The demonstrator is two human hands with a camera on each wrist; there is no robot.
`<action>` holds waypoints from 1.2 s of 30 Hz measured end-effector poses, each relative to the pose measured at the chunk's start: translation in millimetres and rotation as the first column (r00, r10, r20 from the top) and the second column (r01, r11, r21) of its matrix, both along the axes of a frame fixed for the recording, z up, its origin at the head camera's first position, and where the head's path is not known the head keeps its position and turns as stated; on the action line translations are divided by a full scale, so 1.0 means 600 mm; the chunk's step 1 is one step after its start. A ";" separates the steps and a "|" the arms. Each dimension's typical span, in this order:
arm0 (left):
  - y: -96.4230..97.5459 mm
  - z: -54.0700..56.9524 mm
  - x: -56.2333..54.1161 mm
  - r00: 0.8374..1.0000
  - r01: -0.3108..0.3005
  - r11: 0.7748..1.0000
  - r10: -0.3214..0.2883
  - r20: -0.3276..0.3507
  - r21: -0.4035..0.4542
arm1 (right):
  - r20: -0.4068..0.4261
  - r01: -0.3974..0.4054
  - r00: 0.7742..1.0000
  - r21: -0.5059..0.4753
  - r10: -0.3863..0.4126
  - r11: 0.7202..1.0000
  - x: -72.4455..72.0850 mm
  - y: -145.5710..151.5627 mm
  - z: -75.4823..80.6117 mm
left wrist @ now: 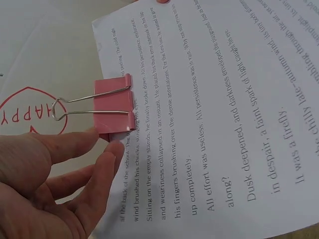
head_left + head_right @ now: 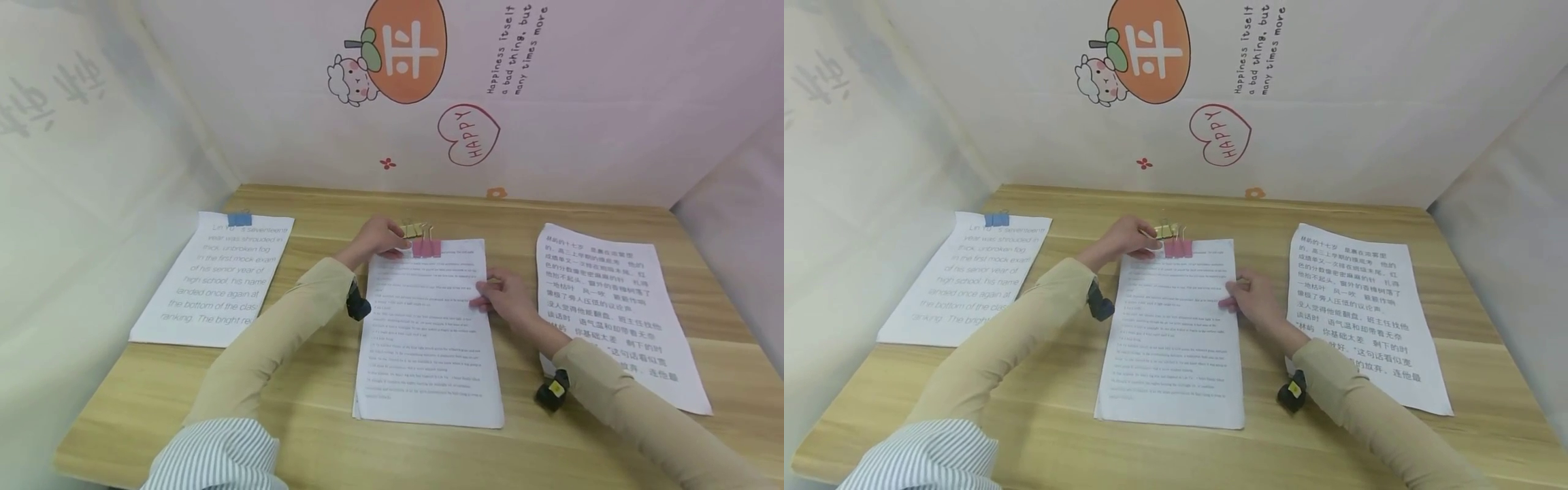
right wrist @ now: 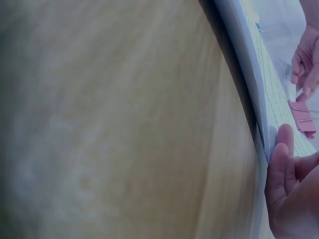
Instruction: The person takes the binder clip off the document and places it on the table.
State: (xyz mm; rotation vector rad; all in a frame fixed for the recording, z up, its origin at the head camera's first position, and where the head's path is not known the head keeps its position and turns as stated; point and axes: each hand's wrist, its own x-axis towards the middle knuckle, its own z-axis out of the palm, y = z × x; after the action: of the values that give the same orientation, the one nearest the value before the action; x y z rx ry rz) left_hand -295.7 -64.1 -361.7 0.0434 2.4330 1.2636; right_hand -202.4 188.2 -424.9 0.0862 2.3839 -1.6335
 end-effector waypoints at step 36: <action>0.030 -0.028 -0.056 0.989 -0.006 0.941 -0.043 0.139 0.338 | -0.005 -0.017 1.000 0.020 0.017 1.000 0.002 0.002 -0.004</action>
State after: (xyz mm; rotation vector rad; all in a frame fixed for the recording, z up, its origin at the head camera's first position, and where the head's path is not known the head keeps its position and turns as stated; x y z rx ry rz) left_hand -329.5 -46.2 -378.5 0.0675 2.0659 1.6046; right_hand -201.3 189.1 -427.1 0.0652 2.3977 -1.6048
